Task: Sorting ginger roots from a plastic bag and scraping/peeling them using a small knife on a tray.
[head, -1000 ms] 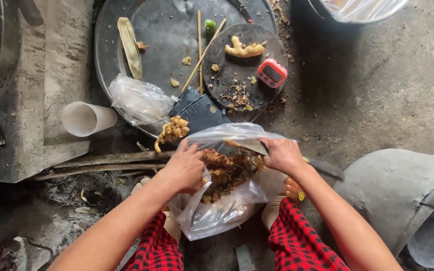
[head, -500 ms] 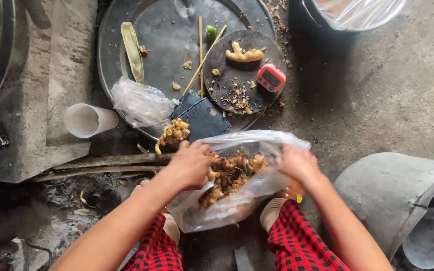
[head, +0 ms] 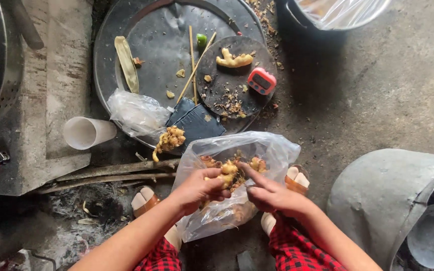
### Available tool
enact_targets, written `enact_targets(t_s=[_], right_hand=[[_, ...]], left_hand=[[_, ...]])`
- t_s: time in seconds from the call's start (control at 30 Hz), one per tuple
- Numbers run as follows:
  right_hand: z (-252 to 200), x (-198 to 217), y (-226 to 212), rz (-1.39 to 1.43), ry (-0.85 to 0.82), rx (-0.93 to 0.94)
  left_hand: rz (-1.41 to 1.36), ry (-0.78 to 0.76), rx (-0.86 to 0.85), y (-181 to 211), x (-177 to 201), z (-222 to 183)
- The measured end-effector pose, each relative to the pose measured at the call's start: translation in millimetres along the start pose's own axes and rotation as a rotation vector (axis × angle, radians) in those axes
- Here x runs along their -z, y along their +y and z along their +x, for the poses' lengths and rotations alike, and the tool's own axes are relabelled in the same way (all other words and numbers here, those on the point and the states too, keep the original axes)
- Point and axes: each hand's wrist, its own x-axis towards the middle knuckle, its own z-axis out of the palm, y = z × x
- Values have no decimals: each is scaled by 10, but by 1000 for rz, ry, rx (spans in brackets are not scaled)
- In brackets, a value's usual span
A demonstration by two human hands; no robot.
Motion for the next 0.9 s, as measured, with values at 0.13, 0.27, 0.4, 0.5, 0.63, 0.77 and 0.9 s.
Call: enact_targets(t_s=[0.13, 0.27, 0.4, 0.5, 0.63, 0.77, 0.9], right_hand=[[108, -28, 221, 109, -29, 15], [191, -46, 250, 238, -72, 31], [171, -97, 114, 365, -97, -9], [291, -14, 314, 320, -57, -145], [173, 25, 413, 269, -299, 46], [254, -74, 255, -132, 54, 9], [289, -160, 81, -879, 262, 341]], left_hand=[[163, 25, -62, 68, -128, -52], [208, 21, -81, 32, -102, -47], [116, 17, -68, -57, -27, -3], [76, 20, -191, -20, 136, 54], [-24, 80, -268, 69, -75, -20], [150, 119, -271, -59, 14, 78], [145, 199, -202, 102, -128, 0]])
